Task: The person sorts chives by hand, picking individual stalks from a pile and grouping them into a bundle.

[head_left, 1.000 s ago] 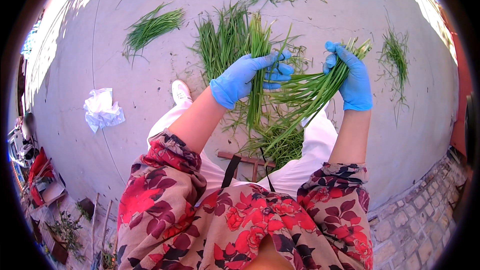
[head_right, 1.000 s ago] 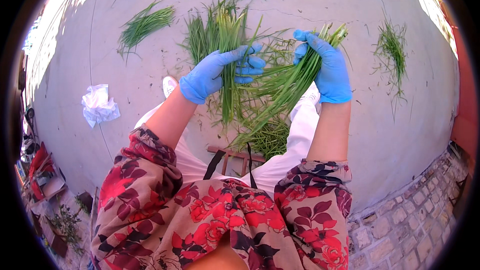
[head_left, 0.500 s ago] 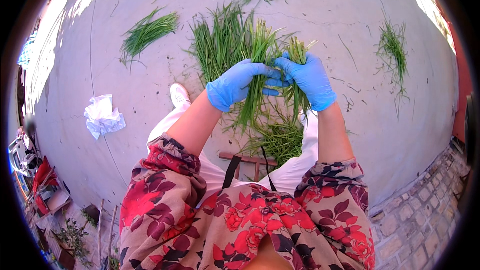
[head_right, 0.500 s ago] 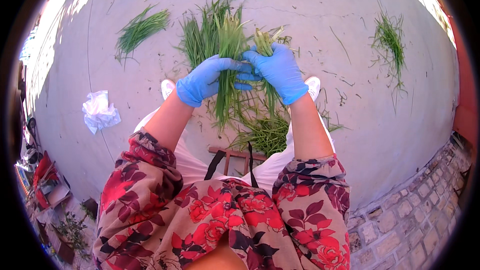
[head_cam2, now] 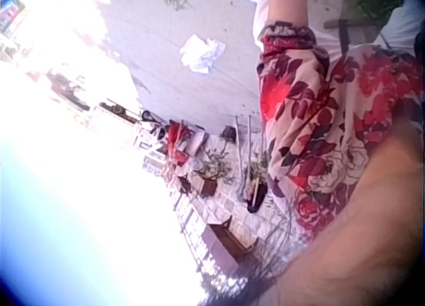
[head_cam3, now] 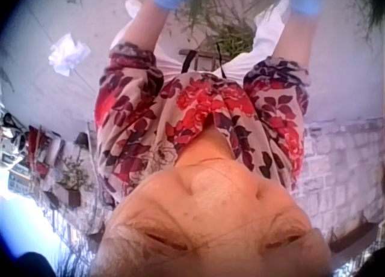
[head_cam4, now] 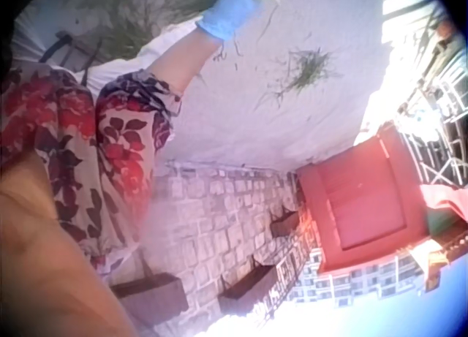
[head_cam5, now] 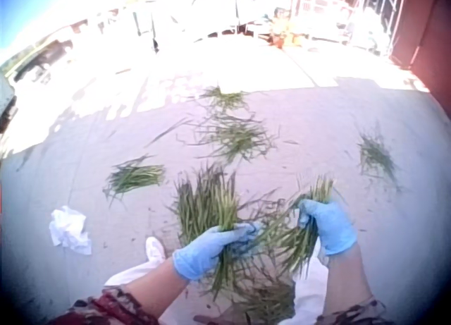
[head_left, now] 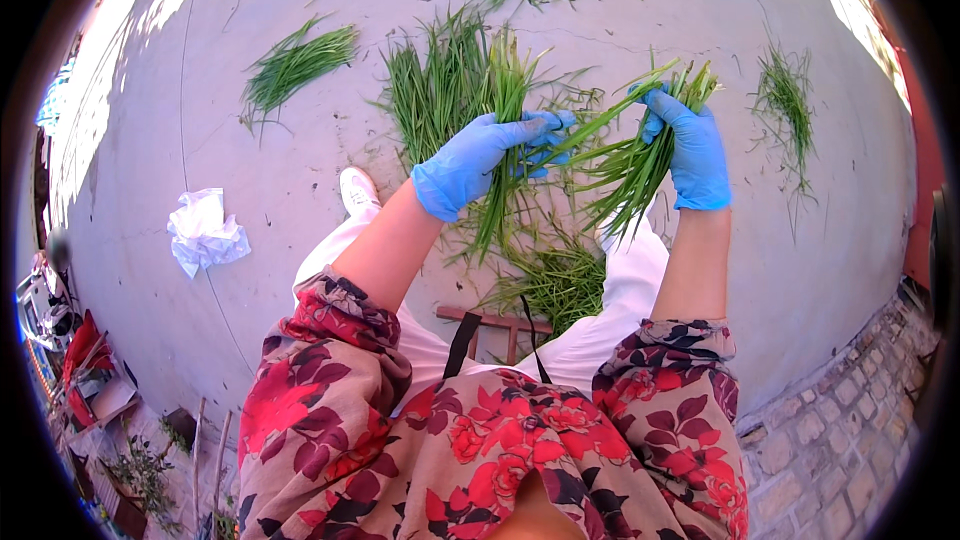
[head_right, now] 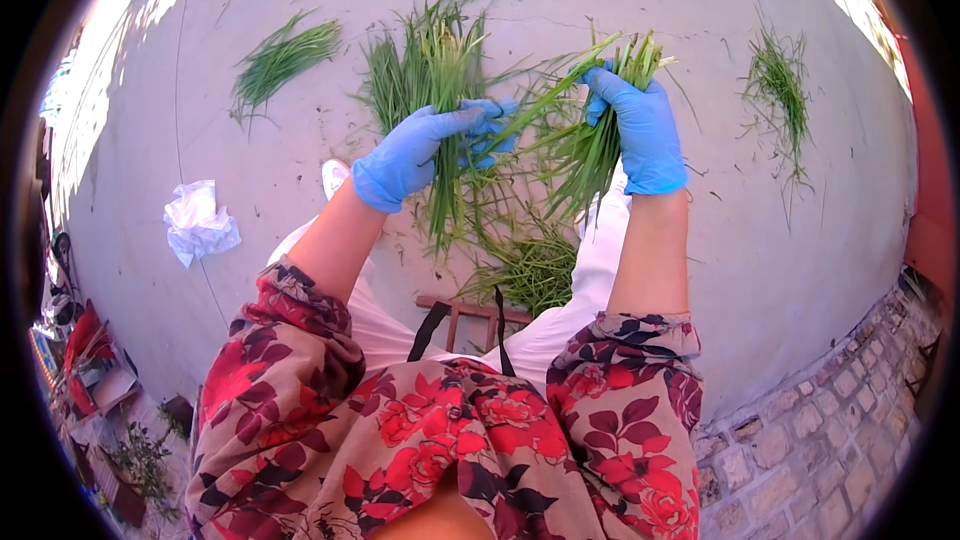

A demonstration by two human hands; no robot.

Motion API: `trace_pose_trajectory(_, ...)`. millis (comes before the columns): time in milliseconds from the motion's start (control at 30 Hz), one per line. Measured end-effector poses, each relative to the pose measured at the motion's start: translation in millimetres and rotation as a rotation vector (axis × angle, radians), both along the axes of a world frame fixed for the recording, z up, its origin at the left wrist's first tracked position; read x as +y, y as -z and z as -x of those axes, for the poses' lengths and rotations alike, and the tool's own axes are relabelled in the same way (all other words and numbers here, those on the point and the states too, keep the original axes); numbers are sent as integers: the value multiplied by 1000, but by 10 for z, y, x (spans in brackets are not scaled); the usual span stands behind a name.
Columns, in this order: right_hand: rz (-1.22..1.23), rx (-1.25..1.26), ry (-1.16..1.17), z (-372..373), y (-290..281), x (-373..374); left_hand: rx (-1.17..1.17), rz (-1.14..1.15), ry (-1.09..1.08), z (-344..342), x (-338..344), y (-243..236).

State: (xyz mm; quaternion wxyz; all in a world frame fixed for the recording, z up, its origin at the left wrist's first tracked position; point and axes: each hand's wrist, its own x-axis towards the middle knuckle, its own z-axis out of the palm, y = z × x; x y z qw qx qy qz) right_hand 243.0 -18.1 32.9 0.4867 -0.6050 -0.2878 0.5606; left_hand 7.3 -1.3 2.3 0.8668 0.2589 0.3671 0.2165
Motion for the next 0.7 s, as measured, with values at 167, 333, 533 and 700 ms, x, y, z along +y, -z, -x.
trace_pose_trajectory(167,95,-12,-112,310,-3,-49,13,-84,-3,-78,-38,29)
trace_pose_trajectory(333,84,-88,-174,451,61,-64,111,-66,-57,-107,-47,73)
trace_pose_trajectory(533,-6,-143,-2,150,40,-2,46,-4,-79,-11,9,55)
trace_pose_trajectory(700,-54,-219,137,-136,-46,14,71,-12,-70,14,16,-20)
